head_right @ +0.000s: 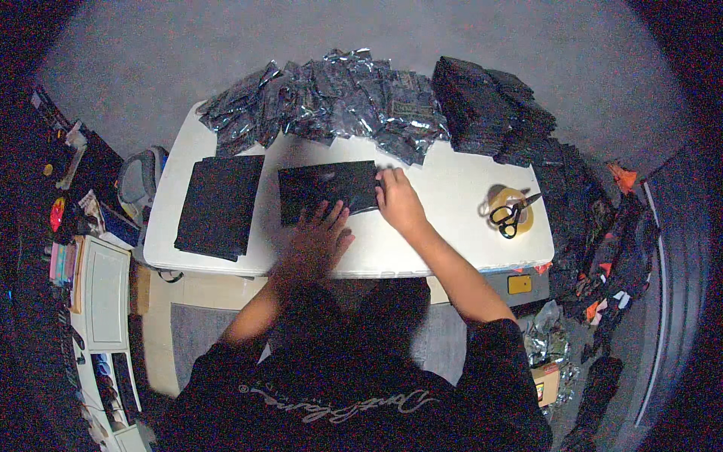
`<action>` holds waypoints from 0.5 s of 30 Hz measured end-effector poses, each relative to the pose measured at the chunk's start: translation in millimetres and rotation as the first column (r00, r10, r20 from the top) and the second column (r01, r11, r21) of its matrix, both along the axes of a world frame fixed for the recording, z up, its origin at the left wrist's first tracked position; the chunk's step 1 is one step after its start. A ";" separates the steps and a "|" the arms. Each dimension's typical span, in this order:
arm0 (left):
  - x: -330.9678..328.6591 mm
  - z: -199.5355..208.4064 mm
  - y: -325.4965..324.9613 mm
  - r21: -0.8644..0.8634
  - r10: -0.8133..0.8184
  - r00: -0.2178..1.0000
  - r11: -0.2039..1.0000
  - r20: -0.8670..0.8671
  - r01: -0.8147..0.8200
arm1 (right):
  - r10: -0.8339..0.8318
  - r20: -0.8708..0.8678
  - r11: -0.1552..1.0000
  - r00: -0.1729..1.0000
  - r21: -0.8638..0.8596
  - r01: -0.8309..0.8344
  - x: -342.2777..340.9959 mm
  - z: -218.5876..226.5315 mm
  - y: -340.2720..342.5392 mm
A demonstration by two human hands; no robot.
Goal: The person is packaging small items wrapped in silver foil into black mailing envelopes and sealing them with clear tape.
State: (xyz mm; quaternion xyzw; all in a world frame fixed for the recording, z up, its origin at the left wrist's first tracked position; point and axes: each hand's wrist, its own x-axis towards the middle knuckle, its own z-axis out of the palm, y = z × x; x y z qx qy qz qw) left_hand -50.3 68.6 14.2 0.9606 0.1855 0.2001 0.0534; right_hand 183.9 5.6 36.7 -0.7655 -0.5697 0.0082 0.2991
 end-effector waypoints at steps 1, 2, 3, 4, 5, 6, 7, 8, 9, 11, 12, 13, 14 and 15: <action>1.6 0.8 -0.7 -0.001 -0.002 1.000 1.000 0.012 0.002 | 0.002 0.002 1.000 1.000 0.000 -0.002 -6.6 10.0 -3.4; 2.2 0.9 -1.0 -0.003 0.001 1.000 1.000 0.021 -0.001 | 0.126 0.125 0.992 0.984 0.006 -0.128 -17.7 17.8 -8.1; 2.4 0.9 -0.9 -0.005 0.009 1.000 1.000 0.019 -0.009 | 0.245 0.245 0.968 0.938 -0.003 -0.252 -26.7 19.7 -11.6; 6.1 2.0 -2.3 -0.002 0.012 1.000 1.000 0.007 -0.012 | 0.239 0.245 0.969 0.940 -0.005 -0.245 -29.6 12.1 -17.5; 7.6 2.2 -3.2 0.000 0.013 1.000 1.000 -0.009 -0.013 | 0.274 0.303 0.959 0.913 -0.156 -0.237 -33.8 -0.5 -21.8; 8.2 2.5 -3.5 -0.004 0.004 1.000 1.000 -0.013 -0.004 | 0.318 0.351 0.929 0.881 -0.303 -0.214 -33.8 -11.2 -25.3; 5.1 3.9 -2.3 0.016 0.007 1.000 1.000 -0.025 -0.007 | 0.358 0.316 0.855 0.879 -0.490 -0.172 -32.8 -3.7 -23.7; 1.4 4.7 -1.0 0.035 0.010 0.999 0.999 -0.037 -0.009 | 0.359 0.311 0.854 0.880 -0.490 -0.175 -35.2 -0.2 -22.9; -4.5 2.8 1.3 0.034 0.012 0.999 0.999 -0.042 -0.010 | 0.337 0.238 0.840 0.911 -0.512 -0.178 -38.3 1.8 -21.9; -16.4 -0.1 5.8 0.035 0.026 0.996 0.999 -0.084 -0.023 | 0.310 0.165 0.826 0.936 -0.535 -0.180 -38.1 4.7 -23.4; -24.3 -1.6 5.9 0.034 0.027 0.996 0.999 -0.086 -0.024 | 0.323 0.167 0.819 0.932 -0.543 -0.186 -37.9 5.3 -24.4; -32.8 3.4 5.6 0.000 0.111 0.981 0.994 -0.161 -0.113 | 0.331 0.171 0.814 0.928 -0.550 -0.189 -37.2 5.9 -24.3; -39.6 6.4 5.3 -0.030 0.187 0.953 0.979 -0.238 -0.200 | 0.325 0.170 0.815 0.930 -0.550 -0.183 -35.3 5.6 -25.5; -47.8 6.9 6.4 -0.031 0.181 0.954 0.981 -0.238 -0.194 | 0.319 0.166 0.815 0.933 -0.551 -0.180 -33.6 5.2 -26.7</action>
